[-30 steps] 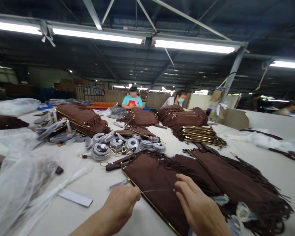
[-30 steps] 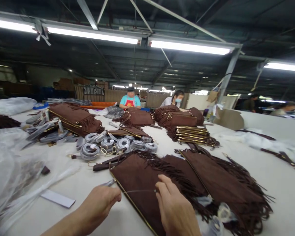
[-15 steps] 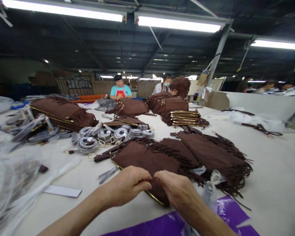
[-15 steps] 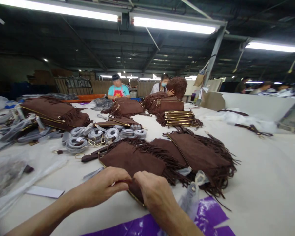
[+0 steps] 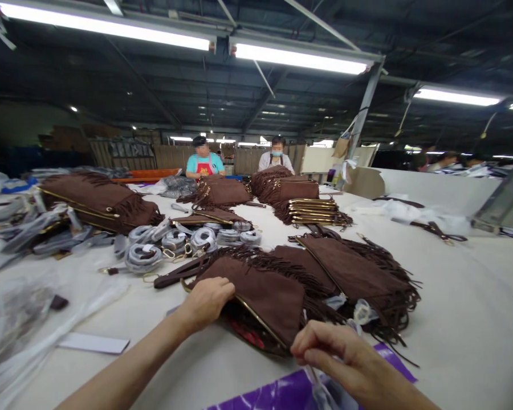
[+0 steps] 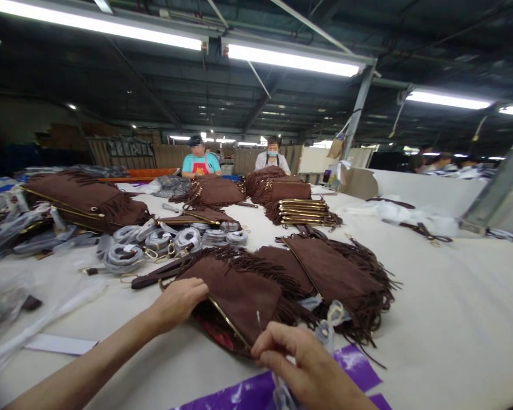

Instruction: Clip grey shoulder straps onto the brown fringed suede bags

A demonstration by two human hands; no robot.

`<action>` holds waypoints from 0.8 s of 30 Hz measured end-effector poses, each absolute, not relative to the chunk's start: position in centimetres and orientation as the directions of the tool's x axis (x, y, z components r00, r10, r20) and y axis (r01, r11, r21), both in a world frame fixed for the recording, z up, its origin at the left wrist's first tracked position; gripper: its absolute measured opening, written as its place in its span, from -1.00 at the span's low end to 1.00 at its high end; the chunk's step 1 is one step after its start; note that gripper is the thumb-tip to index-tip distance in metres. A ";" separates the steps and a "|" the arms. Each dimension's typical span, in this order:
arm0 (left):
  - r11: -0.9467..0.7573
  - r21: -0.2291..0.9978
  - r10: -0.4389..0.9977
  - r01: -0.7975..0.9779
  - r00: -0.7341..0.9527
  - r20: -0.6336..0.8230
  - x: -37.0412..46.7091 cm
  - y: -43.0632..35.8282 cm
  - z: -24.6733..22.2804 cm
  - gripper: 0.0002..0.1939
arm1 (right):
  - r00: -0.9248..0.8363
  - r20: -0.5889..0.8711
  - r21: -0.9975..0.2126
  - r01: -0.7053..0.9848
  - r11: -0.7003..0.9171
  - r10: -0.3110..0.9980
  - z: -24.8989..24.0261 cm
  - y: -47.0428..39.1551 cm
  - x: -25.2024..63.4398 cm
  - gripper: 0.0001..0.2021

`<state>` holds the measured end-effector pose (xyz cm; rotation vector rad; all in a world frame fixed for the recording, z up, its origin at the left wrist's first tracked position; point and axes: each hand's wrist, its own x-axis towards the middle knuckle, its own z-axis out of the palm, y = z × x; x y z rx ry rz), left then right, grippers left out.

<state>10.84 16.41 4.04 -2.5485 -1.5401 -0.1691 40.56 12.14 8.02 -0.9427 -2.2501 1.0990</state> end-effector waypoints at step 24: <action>-0.510 0.168 0.860 0.844 0.496 0.120 19.7 14.8 2.7 -0.72 | -0.624 0.073 -0.941 0.216 0.261 0.778 6.1 15.0 39.3 -0.65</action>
